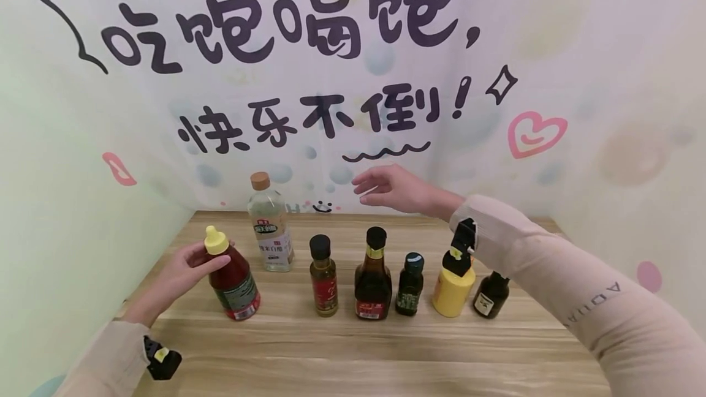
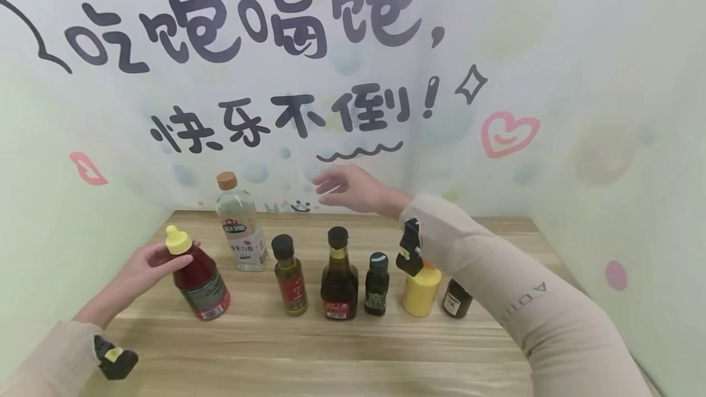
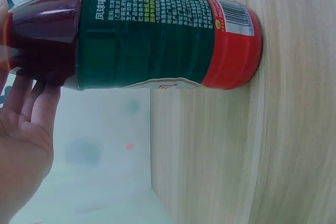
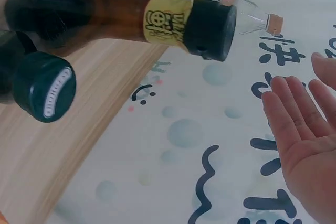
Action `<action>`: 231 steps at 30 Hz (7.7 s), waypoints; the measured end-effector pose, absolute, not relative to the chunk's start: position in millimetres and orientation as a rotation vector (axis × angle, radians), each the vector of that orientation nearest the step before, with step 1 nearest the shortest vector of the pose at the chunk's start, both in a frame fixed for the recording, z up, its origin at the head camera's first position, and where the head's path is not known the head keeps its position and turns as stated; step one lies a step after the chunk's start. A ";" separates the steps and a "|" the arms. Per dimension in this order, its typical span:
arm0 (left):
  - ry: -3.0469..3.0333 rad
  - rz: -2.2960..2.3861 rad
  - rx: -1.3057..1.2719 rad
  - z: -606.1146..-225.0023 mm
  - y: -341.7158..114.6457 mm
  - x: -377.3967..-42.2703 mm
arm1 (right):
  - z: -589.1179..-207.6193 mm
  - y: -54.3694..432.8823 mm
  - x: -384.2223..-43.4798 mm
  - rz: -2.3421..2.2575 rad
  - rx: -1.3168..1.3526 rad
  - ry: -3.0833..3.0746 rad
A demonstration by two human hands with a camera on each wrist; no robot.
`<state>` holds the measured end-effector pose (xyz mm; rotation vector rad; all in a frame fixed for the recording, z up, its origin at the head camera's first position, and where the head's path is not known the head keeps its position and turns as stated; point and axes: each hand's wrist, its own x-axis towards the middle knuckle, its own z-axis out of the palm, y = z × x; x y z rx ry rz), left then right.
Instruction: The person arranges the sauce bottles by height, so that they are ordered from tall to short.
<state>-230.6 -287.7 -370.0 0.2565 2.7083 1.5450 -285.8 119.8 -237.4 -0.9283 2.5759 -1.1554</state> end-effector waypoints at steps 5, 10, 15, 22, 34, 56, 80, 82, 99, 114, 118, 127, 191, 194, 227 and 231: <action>2.704 1.550 0.235 -370.6 -287.8 -229.2 | -252.0 128.2 -284.9 -1.166 -0.927 2.570; 2.723 1.533 0.228 -370.9 -286.8 -229.5 | -271.6 136.6 -285.2 -1.202 -0.871 2.556; 2.730 1.520 0.227 -370.7 -286.1 -228.0 | -288.7 141.2 -284.7 -1.266 -0.836 2.489; 2.717 1.549 0.226 -372.2 -287.2 -228.0 | -301.3 144.0 -279.4 -1.343 -0.814 2.425; 2.732 1.566 0.215 -373.6 -286.4 -226.8 | -313.7 145.8 -267.3 -1.450 -0.740 2.303; 2.737 1.631 0.203 -379.4 -282.6 -228.4 | -333.0 150.8 -268.6 -1.564 -0.887 2.280; 2.724 1.371 0.298 -349.8 -291.5 -234.6 | -336.9 149.8 -265.7 -1.580 -0.915 2.292; 2.726 1.365 0.311 -347.6 -291.8 -235.4 | -337.2 149.8 -266.1 -1.577 -0.915 2.296; 2.751 1.376 0.197 -341.0 -284.2 -224.8 | -339.1 150.0 -266.2 -1.559 -0.955 2.284; 2.749 1.324 0.253 -329.3 -266.3 -207.8 | -341.2 149.2 -265.6 -1.558 -0.969 2.321; 2.716 1.347 0.211 -324.5 -260.2 -208.7 | -340.7 149.3 -265.0 -1.561 -0.967 2.323; 2.680 1.362 0.264 -312.6 -238.6 -215.8 | -341.0 150.8 -264.8 -1.569 -0.972 2.330; 2.898 1.473 0.268 -334.2 -133.1 -297.1 | -344.7 150.3 -261.1 -1.612 -0.937 2.306; 2.894 1.480 0.284 -336.0 -131.0 -300.7 | -344.9 149.8 -261.5 -1.615 -0.939 2.307; 2.823 1.569 0.238 -339.4 -127.2 -313.7 | -345.8 149.1 -259.8 -1.634 -0.944 2.297; 2.807 1.566 0.225 -339.0 -127.0 -312.7 | -346.8 149.0 -259.8 -1.637 -0.937 2.296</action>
